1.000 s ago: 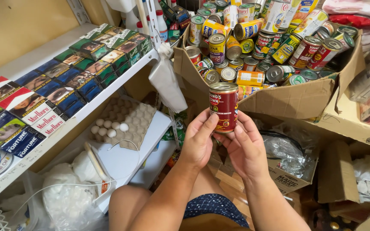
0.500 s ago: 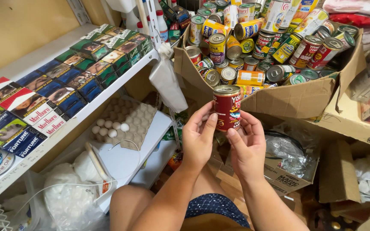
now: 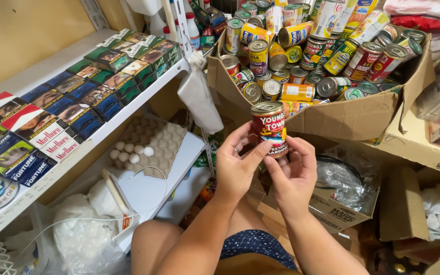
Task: Restocking various canned goods from a cardboard box onto store shelves in an organized manner.
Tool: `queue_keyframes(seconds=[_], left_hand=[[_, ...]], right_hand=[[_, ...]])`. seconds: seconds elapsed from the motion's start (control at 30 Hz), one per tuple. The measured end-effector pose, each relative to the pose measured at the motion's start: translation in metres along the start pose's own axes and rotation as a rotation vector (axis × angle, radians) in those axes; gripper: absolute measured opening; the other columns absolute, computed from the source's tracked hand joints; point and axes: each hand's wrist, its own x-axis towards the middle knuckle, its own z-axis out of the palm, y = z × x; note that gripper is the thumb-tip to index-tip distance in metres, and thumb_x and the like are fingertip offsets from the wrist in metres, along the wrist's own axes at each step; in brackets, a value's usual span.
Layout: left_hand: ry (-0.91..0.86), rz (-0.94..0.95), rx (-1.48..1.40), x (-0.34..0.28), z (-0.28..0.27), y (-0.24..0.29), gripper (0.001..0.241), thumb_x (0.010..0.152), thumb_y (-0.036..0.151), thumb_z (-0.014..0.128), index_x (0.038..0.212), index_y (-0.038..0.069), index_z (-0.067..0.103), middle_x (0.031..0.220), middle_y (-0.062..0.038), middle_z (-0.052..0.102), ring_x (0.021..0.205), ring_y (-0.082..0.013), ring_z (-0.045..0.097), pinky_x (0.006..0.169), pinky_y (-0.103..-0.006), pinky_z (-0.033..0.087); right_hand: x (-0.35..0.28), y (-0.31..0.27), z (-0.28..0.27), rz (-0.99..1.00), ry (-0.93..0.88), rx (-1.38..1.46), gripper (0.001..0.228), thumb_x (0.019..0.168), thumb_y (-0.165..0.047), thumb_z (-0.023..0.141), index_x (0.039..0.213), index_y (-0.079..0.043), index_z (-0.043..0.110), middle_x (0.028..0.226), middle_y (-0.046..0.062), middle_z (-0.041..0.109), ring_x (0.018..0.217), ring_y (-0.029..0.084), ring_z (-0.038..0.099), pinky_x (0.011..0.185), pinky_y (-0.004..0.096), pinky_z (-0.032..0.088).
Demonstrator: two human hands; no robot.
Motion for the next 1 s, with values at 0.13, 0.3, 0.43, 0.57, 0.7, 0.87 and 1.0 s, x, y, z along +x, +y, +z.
queue_keyframes(seconds=[0.13,0.3,0.43,0.57,0.7,0.87,1.0], left_hand=[[-0.013,0.005,-0.061,0.006,-0.011,0.000,0.052,0.092,0.004,0.075,0.139,-0.009,0.057,0.125,-0.016,0.069,0.113,-0.0189,0.066,0.100,-0.0339,0.055],[-0.010,-0.074,-0.221,0.007,-0.023,0.005,0.052,0.093,0.003,0.073,0.141,-0.009,0.056,0.131,-0.016,0.067,0.118,-0.0210,0.065,0.104,-0.0360,0.054],[0.023,-0.061,-0.201,0.000,-0.037,0.016,0.053,0.092,0.003,0.073,0.141,-0.009,0.056,0.131,-0.016,0.067,0.119,-0.0212,0.065,0.104,-0.0361,0.054],[0.067,-0.034,-0.156,-0.012,-0.058,0.033,0.054,0.092,0.004,0.074,0.141,-0.009,0.056,0.131,-0.016,0.067,0.120,-0.0216,0.065,0.106,-0.0366,0.053],[0.078,0.013,-0.081,-0.027,-0.087,0.054,0.055,0.093,0.006,0.074,0.142,-0.009,0.056,0.132,-0.015,0.067,0.121,-0.0212,0.064,0.108,-0.0364,0.051],[0.113,0.083,0.040,-0.053,-0.119,0.092,0.056,0.093,0.008,0.075,0.143,-0.008,0.055,0.133,-0.015,0.067,0.123,-0.0201,0.065,0.109,-0.0353,0.050],[0.161,0.154,0.107,-0.076,-0.145,0.112,0.058,0.093,0.007,0.076,0.144,-0.009,0.054,0.134,-0.016,0.067,0.123,-0.0199,0.065,0.110,-0.0352,0.051]], right_hand=[[0.000,0.005,-0.007,0.020,-0.005,-0.045,0.042,0.097,0.008,0.068,0.136,-0.001,0.057,0.136,0.004,0.052,0.123,0.016,0.054,0.109,0.031,0.048],[0.005,0.000,0.002,0.247,0.004,0.244,0.042,0.100,0.001,0.063,0.141,0.004,0.055,0.134,0.016,0.063,0.124,0.021,0.061,0.110,0.035,0.049],[0.002,0.000,0.013,0.291,-0.040,0.282,0.043,0.099,0.002,0.063,0.141,0.005,0.053,0.137,0.017,0.062,0.127,0.023,0.060,0.111,0.037,0.049],[-0.006,-0.002,0.031,0.374,-0.080,0.328,0.044,0.099,0.001,0.063,0.142,0.002,0.053,0.136,0.015,0.062,0.124,0.021,0.061,0.105,0.035,0.050],[-0.014,-0.006,0.057,0.469,-0.152,0.377,0.047,0.098,0.001,0.064,0.144,-0.001,0.053,0.137,0.013,0.060,0.120,0.020,0.061,0.098,0.033,0.052],[-0.029,-0.010,0.097,0.475,-0.273,0.438,0.048,0.097,0.002,0.065,0.143,-0.001,0.052,0.138,0.014,0.060,0.125,0.020,0.061,0.105,0.035,0.052],[-0.044,-0.012,0.124,0.476,-0.363,0.477,0.048,0.097,0.006,0.065,0.143,0.001,0.052,0.140,0.015,0.060,0.127,0.022,0.061,0.106,0.035,0.050]])
